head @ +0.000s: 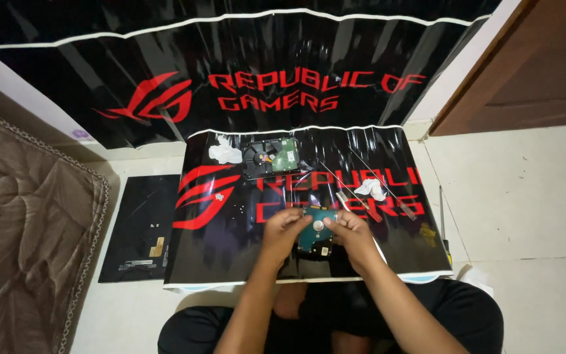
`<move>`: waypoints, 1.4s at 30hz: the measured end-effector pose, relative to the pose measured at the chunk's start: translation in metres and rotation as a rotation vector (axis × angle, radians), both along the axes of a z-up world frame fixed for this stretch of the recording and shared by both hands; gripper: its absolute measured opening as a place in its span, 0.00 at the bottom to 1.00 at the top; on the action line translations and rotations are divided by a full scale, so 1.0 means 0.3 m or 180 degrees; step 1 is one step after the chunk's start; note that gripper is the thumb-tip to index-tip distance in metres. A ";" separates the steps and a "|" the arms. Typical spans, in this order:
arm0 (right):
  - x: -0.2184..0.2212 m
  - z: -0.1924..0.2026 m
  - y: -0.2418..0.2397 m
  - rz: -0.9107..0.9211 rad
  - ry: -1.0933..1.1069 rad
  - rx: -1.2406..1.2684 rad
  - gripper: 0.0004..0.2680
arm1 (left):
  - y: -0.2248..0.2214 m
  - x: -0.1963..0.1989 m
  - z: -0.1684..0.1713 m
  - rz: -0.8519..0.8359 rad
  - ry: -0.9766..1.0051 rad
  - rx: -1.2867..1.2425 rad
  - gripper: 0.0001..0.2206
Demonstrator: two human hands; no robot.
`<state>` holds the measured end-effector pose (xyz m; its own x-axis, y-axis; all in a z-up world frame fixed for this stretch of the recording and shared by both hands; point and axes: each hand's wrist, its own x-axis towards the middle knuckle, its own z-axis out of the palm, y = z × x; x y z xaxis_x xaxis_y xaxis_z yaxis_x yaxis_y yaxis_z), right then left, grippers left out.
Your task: The person disassembles a hard drive by removing the PCB with a screwdriver and inspects the components.
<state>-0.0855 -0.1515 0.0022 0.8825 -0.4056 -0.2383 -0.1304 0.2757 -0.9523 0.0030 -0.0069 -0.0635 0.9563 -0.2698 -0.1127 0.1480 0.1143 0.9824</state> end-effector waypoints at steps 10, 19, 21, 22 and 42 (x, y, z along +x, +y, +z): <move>0.043 -0.014 0.011 -0.0070 -0.0071 -0.0002 0.06 | -0.025 0.010 -0.048 0.0399 0.0071 -0.0026 0.10; 0.024 0.006 -0.007 0.0544 0.0478 -0.0065 0.14 | -0.050 0.006 -0.004 0.0690 0.0199 -0.0166 0.06; 0.011 0.042 -0.001 0.0500 0.0521 -0.0064 0.13 | -0.055 0.008 -0.021 0.0660 0.0287 -0.0076 0.08; 0.011 0.062 0.001 0.0459 0.0539 -0.0068 0.13 | -0.058 0.017 -0.026 0.0632 0.0352 0.0008 0.09; 0.086 -0.040 -0.026 -0.0132 0.0345 0.0547 0.12 | 0.003 -0.001 0.044 -0.0388 0.0239 -0.0132 0.13</move>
<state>-0.0596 -0.1592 -0.0099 0.8313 -0.3863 -0.3998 -0.2147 0.4403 -0.8718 0.0027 -0.0060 -0.0503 0.9055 -0.3893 -0.1689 0.2361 0.1313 0.9628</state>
